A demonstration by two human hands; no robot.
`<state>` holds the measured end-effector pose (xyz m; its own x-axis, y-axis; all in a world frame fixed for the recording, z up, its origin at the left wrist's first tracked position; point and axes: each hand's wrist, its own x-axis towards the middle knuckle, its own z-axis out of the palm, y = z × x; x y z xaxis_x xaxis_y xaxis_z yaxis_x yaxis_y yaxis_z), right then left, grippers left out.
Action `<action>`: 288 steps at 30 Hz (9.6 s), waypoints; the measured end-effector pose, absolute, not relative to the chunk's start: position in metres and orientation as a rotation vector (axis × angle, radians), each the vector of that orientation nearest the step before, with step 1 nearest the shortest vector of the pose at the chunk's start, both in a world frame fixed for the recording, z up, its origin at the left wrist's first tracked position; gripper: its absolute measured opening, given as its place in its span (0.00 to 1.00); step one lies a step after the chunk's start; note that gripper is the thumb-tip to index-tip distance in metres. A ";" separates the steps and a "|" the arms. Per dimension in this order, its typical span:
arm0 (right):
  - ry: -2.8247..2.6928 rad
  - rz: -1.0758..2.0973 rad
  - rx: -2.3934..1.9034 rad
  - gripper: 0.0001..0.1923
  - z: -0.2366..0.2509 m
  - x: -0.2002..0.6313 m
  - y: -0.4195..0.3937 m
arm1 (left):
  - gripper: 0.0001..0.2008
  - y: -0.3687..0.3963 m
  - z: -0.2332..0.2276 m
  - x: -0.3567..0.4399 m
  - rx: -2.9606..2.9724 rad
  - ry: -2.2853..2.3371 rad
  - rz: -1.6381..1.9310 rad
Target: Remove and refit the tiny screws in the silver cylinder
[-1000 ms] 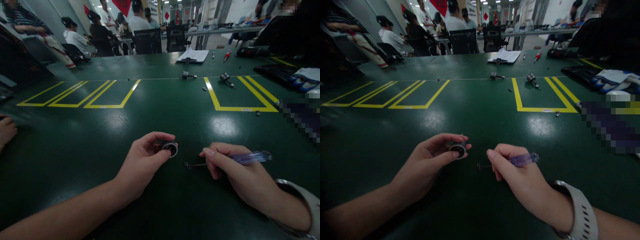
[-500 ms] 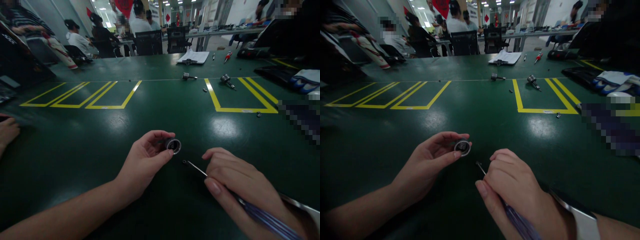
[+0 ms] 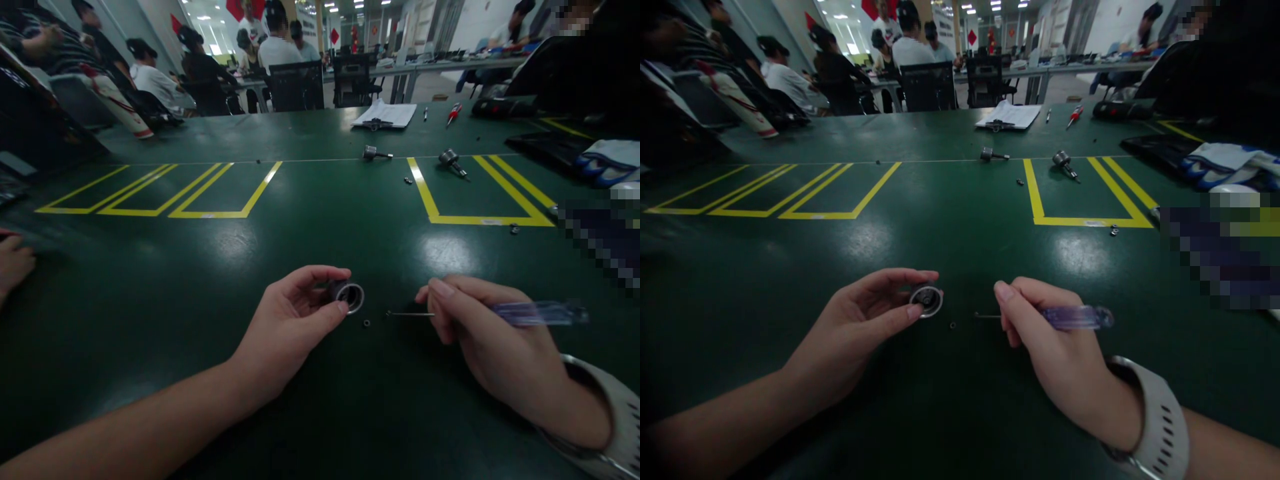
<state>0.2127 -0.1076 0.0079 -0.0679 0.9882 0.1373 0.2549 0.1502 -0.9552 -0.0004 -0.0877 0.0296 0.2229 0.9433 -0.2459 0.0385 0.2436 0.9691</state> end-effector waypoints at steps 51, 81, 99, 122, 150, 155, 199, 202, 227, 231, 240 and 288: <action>-2.249 0.501 -0.734 0.09 0.017 0.193 -0.115 | 0.12 -0.094 0.035 0.009 1.276 1.215 0.925; -2.149 0.571 -0.789 0.10 0.025 0.189 -0.128 | 0.07 -0.093 0.030 0.014 1.325 1.247 0.952; -1.682 1.298 -1.347 0.23 0.021 0.196 -0.107 | 0.16 -0.086 0.031 0.003 1.094 1.046 0.975; -2.062 0.714 -0.744 0.12 0.028 0.197 -0.123 | 0.15 -0.089 0.030 0.006 1.125 1.096 0.909; -2.194 0.586 -0.837 0.10 0.025 0.188 -0.124 | 0.09 -0.094 0.029 0.016 1.472 1.203 0.980; -2.114 0.679 -0.856 0.10 0.026 0.190 -0.124 | 0.08 -0.094 0.027 0.016 1.455 1.188 0.946; -1.453 1.229 -1.121 0.07 0.004 0.204 -0.107 | 0.20 -0.035 0.009 0.006 1.941 1.096 0.881; -1.499 1.224 -1.114 0.05 0.011 0.206 -0.109 | 0.17 -0.035 0.012 0.002 2.062 1.080 0.889; -1.041 1.625 -0.955 0.08 0.018 0.177 -0.097 | 0.10 -0.038 0.008 0.005 2.162 1.039 0.963; -0.792 1.801 -0.848 0.09 0.020 0.177 -0.092 | 0.09 -0.039 0.008 0.005 2.192 0.987 0.972; -1.170 1.513 -1.007 0.09 0.015 0.180 -0.105 | 0.11 -0.038 0.004 0.006 2.228 1.119 1.026; -0.817 1.799 -0.853 0.09 0.019 0.183 -0.096 | 0.11 -0.037 0.006 0.006 2.286 1.011 0.979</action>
<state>0.1829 -0.0961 0.0193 -0.3060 0.9317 -0.1958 -0.4659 -0.3259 -0.8227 0.0061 -0.0373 0.0057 0.4784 0.7695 0.4230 0.4476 -0.6281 0.6365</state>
